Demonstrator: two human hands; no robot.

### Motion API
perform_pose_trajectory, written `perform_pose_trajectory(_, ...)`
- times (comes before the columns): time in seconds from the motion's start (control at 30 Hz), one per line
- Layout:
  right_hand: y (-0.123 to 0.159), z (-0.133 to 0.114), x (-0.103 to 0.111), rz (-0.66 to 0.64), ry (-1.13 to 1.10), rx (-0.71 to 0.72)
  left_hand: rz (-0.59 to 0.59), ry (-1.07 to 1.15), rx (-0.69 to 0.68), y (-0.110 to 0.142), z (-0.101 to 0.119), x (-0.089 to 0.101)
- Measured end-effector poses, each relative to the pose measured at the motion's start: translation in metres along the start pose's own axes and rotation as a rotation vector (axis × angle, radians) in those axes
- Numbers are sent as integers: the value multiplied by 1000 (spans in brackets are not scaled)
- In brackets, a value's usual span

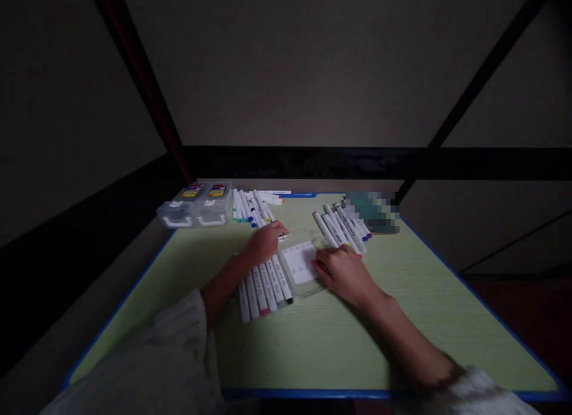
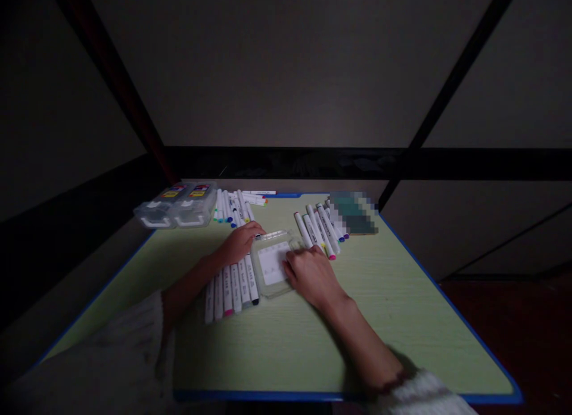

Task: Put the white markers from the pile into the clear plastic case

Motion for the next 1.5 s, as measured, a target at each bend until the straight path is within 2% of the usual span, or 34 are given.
perform_pose_trajectory(0.23,-1,-1,1,-40,-1,-1,-14,-22,4,1,-1,0)
perform_pose_trajectory(0.67,1,-1,2,33,-30,21,55,-68,46,1,-1,2)
perform_pose_trajectory(1.03,0,-1,2,21,-40,15,181,2,64,0,2,8)
perform_pose_trajectory(1.33,0,-1,2,-17,-4,2,236,49,87,-1,3,9)
perform_pose_trajectory(1.5,0,0,1,6,-33,17,278,29,60,0,7,13)
Point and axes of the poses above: each hand's wrist, its own y-axis away from the middle knuckle, its own x-axis out of the back of the hand, z = x × y, the point moved 3 cm from there along -y, towards the middle knuckle, and after that the axes turned 2 degrees about z, right-handed, at the moved point
